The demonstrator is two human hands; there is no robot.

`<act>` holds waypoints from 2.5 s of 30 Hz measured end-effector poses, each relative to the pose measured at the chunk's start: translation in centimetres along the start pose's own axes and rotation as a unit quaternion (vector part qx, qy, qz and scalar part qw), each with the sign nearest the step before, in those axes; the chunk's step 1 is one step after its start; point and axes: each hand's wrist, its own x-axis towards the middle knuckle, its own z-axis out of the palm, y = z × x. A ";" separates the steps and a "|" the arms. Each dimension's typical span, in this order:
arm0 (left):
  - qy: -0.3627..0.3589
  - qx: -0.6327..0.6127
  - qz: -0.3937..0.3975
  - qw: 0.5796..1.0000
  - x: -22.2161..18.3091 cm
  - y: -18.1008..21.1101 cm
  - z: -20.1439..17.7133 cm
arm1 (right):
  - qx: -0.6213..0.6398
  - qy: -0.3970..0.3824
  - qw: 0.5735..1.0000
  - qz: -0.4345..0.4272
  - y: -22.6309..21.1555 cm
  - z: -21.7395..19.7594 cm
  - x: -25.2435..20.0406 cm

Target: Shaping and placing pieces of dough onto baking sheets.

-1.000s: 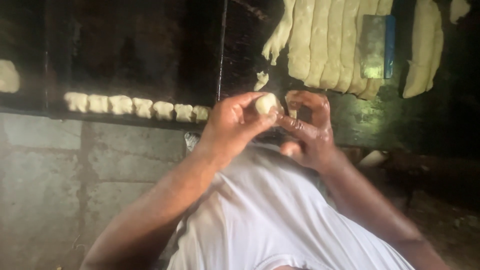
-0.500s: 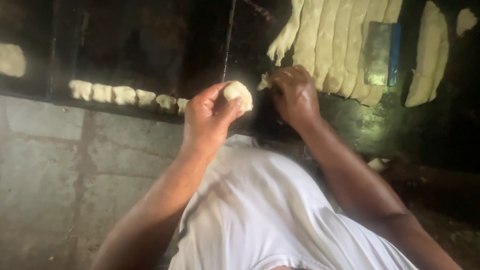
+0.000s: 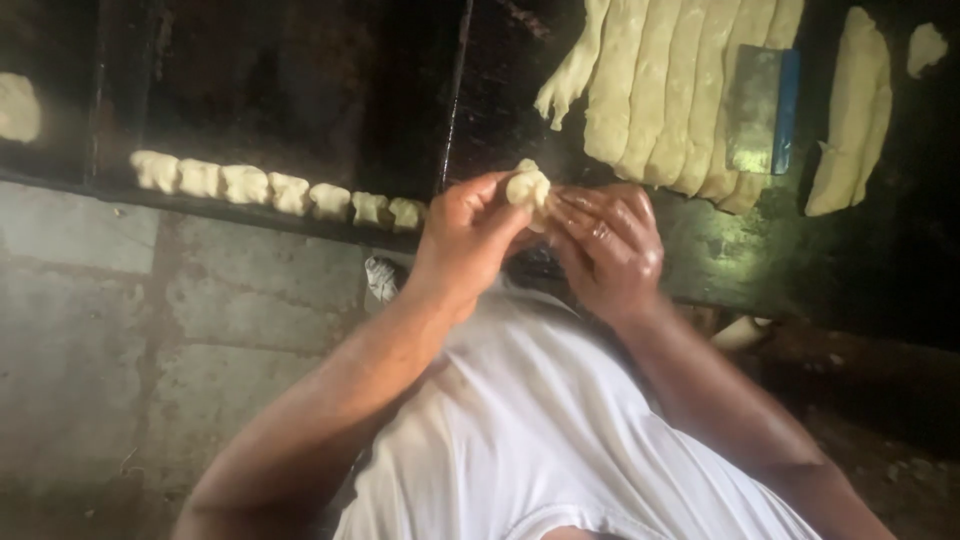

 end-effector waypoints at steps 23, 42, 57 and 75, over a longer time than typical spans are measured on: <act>0.039 0.291 0.164 0.942 -2.1 5.0 -7.4 | 0.018 -0.273 0.961 0.048 -4.9 1.4 9.3; -0.022 0.615 0.250 0.748 4.1 6.8 -13.7 | 0.002 -0.192 0.973 0.128 -0.5 4.9 8.8; -0.140 0.595 0.155 0.776 6.4 7.1 -12.5 | -0.054 -0.156 0.936 0.312 2.6 -3.3 -2.9; -0.035 0.610 0.169 0.773 4.0 6.1 -11.0 | 0.046 -0.191 0.912 0.359 3.0 2.2 2.2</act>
